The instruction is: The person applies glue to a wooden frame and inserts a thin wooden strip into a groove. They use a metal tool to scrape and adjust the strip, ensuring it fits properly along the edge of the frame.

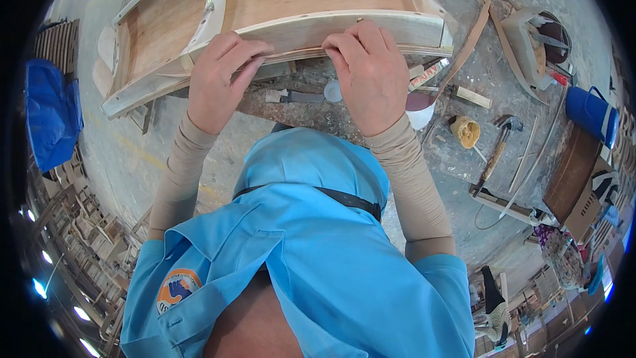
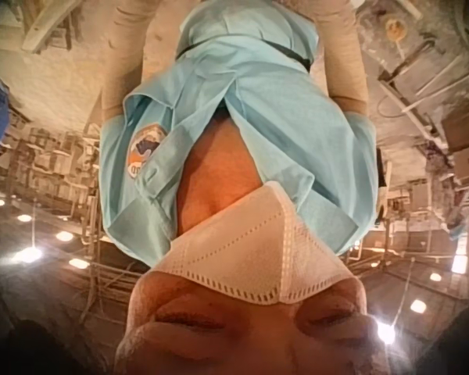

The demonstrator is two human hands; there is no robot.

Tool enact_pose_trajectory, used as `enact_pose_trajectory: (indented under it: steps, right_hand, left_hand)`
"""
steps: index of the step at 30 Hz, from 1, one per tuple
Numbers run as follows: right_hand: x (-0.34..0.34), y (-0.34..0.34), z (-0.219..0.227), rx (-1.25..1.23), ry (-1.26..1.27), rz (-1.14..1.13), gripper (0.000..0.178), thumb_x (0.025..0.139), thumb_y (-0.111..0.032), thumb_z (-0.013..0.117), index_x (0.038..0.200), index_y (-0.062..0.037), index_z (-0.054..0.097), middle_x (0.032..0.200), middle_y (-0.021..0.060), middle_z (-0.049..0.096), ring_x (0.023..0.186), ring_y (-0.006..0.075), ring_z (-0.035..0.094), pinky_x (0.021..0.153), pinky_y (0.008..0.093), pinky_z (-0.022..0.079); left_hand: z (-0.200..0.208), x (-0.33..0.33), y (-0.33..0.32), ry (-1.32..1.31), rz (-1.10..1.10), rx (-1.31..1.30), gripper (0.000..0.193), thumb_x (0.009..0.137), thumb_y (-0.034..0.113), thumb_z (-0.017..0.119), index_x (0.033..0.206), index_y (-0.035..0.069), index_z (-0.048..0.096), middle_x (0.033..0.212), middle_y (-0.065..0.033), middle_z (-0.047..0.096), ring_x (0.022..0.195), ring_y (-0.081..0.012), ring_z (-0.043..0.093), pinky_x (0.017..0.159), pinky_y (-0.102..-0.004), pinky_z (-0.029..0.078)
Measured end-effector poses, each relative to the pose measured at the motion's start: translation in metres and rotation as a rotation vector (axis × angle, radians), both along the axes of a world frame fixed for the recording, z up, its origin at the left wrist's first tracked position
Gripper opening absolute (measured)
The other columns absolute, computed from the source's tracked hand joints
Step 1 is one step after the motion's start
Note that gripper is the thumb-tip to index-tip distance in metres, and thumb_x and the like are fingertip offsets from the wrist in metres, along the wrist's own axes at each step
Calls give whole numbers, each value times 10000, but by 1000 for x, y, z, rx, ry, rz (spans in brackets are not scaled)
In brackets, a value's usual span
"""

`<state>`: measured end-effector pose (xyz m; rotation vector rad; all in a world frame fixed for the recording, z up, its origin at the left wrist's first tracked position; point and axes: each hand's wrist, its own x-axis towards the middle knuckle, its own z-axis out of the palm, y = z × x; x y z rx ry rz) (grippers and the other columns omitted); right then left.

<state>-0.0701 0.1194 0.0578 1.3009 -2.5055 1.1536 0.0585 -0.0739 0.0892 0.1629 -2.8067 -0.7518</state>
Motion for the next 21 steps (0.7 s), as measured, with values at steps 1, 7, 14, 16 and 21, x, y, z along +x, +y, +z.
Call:
enact_pose_trajectory:
  steps: [1,7,14,16,21]
  right_hand:
    - [0,-1,0,-2,0,0,116,787,-82,752,889,-88,697,878,44,586,818,254,590,693,376,490]
    - [1,0,-1,0,-5,-17,125,776,-82,754,887,-90,698,873,39,585,810,250,584,689,375,485]
    - [0,0,-1,5,-29,-17,130,773,-77,750,891,-91,698,871,40,581,802,250,576,691,375,480]
    - [0,0,-2,5,-35,-14,131,772,-76,749,891,-90,697,870,42,580,805,251,577,693,375,479]
    - [-1,0,0,-8,-61,-10,141,761,-72,751,888,-88,693,868,47,574,811,252,583,686,374,479]
  left_hand:
    - [1,-1,2,19,-2,-1,207,789,-17,698,972,75,724,884,-66,592,853,-270,575,754,-364,474]
    - [-7,-14,9,140,-72,-19,161,792,75,738,944,116,707,825,-20,564,791,-230,540,702,-350,459]
    - [-17,-22,7,148,-78,-140,144,765,168,779,867,147,680,780,13,551,780,-208,527,672,-346,416]
    - [-18,-21,7,158,-90,-128,147,763,168,780,870,151,680,786,16,554,780,-205,526,670,-343,410]
    - [-18,-22,8,164,-89,-125,145,752,149,783,866,143,693,800,13,588,770,-209,522,675,-342,411]
